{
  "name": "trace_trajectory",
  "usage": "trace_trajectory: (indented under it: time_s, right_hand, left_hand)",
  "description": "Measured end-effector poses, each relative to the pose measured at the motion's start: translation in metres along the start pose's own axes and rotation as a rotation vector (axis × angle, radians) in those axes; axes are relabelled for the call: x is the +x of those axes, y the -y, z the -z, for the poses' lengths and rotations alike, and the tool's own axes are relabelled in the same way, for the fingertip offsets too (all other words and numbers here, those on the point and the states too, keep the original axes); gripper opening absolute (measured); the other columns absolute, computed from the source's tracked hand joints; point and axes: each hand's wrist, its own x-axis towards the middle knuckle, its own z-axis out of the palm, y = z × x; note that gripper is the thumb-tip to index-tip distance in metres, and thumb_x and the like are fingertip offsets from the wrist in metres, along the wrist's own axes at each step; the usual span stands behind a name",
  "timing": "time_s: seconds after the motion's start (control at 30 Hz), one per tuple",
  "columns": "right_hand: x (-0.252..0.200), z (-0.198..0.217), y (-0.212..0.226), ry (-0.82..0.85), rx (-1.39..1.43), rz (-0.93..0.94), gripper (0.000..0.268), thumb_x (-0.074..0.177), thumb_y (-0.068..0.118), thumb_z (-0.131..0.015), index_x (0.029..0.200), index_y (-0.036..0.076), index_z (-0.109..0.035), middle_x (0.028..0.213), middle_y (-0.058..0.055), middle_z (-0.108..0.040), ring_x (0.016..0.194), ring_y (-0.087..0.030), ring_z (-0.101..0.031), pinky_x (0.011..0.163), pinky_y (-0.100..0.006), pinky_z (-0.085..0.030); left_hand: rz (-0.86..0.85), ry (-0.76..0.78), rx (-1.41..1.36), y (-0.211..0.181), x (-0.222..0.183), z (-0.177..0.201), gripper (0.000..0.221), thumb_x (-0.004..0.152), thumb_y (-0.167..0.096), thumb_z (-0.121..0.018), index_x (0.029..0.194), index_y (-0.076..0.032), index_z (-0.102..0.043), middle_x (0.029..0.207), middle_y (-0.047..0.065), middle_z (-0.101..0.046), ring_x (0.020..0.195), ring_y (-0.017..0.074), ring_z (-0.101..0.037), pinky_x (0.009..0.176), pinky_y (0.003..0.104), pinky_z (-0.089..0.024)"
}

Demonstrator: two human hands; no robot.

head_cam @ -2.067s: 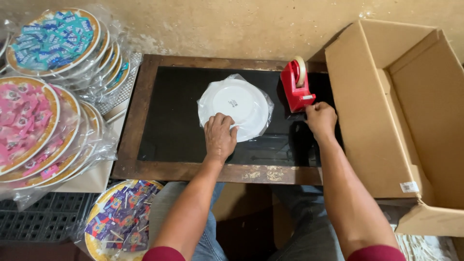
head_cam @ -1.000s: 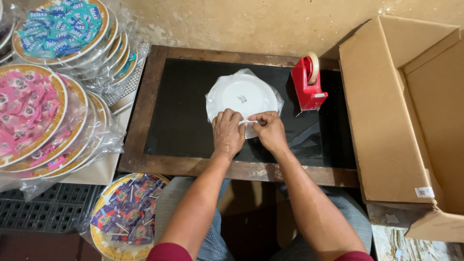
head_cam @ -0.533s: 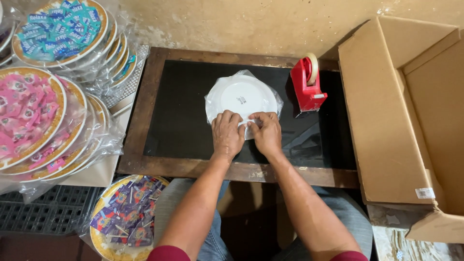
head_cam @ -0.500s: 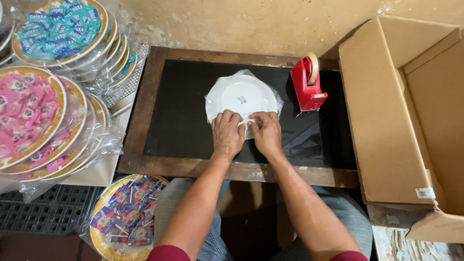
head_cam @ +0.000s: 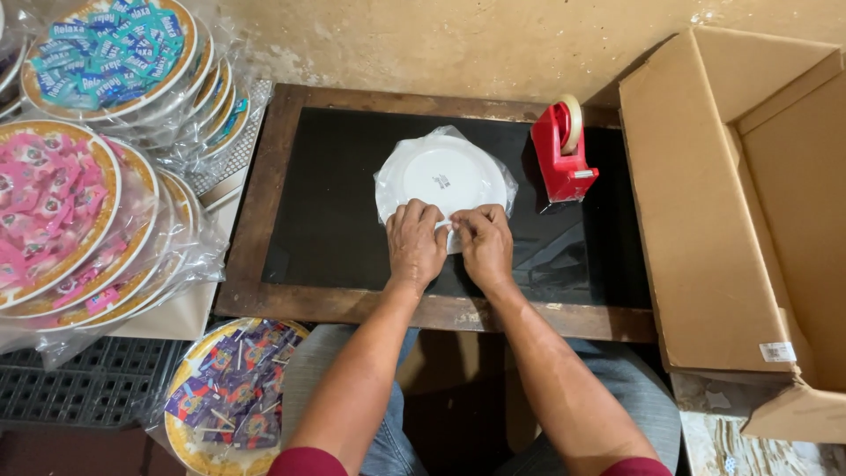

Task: The person tapes plastic bags containing stacks of plates by hand. The person takes a stack of plates from a larger pile, places it on a table, wraps a plastic bag around it, and secures the plastic with pieces of tape from a red tape dispenser.

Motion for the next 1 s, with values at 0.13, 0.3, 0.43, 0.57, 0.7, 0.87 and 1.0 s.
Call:
trace_trajectory:
  time_s: [0.13,0.3,0.43,0.57,0.7,0.87,1.0]
  right_hand:
    - [0.002,0.003,-0.004,0.001,0.01,0.018,0.012,0.089,0.015,-0.079,0.099,0.022,-0.08,0.094,-0.003,-0.056,0.083,-0.03,-0.069,0.075,-0.038,-0.056]
    - [0.007,0.015,0.0,0.12,-0.057,0.01,0.019,0.093,0.024,-0.076,0.111,0.028,-0.081,0.097,-0.003,-0.055,0.082,-0.031,-0.07,0.073,-0.045,-0.058]
    - [0.011,0.023,0.002,0.181,-0.17,0.047,0.022,0.095,0.032,-0.073,0.116,0.031,-0.079,0.099,-0.003,-0.054,0.084,-0.036,-0.069,0.072,-0.049,-0.059]
    - [0.006,0.027,0.009,0.262,-0.303,0.043,0.029,0.1,0.035,-0.063,0.127,0.035,-0.074,0.101,-0.003,-0.051,0.087,-0.036,-0.07,0.075,-0.049,-0.06]
    - [0.002,0.027,0.018,0.322,-0.36,-0.018,0.039,0.1,0.038,-0.056,0.137,0.037,-0.066,0.106,-0.005,-0.049,0.098,-0.036,-0.068,0.081,-0.048,-0.06]
    - [0.013,0.033,-0.021,0.064,-0.239,0.149,0.04,0.091,0.023,-0.063,0.129,0.015,-0.069,0.102,-0.014,-0.06,0.098,-0.04,-0.066,0.083,-0.047,-0.055]
    - [0.037,0.035,-0.064,-0.107,-0.156,-0.133,0.05,0.092,0.011,-0.062,0.141,-0.001,-0.058,0.116,-0.025,-0.066,0.112,-0.045,-0.065,0.096,-0.055,-0.051]
  left_hand:
    - [0.011,0.018,-0.003,0.001,-0.001,-0.002,0.019,0.082,-0.028,-0.077,0.092,-0.019,-0.063,0.093,-0.002,-0.052,0.101,0.0214,-0.058,0.097,0.042,-0.046]
    - [0.014,0.031,-0.014,0.0,-0.001,0.002,0.017,0.083,-0.025,-0.076,0.092,-0.019,-0.064,0.093,-0.002,-0.052,0.101,0.0217,-0.058,0.097,0.042,-0.046]
    - [0.016,0.039,-0.012,0.001,0.0,0.0,0.016,0.083,-0.025,-0.076,0.092,-0.019,-0.064,0.094,-0.002,-0.051,0.101,0.0212,-0.057,0.098,0.042,-0.046]
    - [0.004,0.025,-0.009,0.002,-0.002,-0.002,0.017,0.084,-0.027,-0.076,0.093,-0.019,-0.063,0.095,-0.002,-0.051,0.102,0.0214,-0.057,0.098,0.043,-0.046]
    - [-0.007,0.043,-0.001,0.003,-0.002,0.0,0.018,0.086,-0.029,-0.075,0.095,-0.019,-0.063,0.097,-0.002,-0.051,0.103,0.0221,-0.057,0.099,0.044,-0.046]
    - [-0.038,0.051,-0.002,-0.002,-0.001,0.012,0.016,0.089,-0.028,-0.073,0.097,-0.019,-0.064,0.099,-0.002,-0.052,0.102,0.0213,-0.058,0.097,0.043,-0.047]
    - [-0.059,0.072,0.005,-0.003,-0.001,0.017,0.017,0.091,-0.027,-0.073,0.099,-0.016,-0.065,0.101,0.0,-0.053,0.101,0.0232,-0.06,0.095,0.045,-0.049]
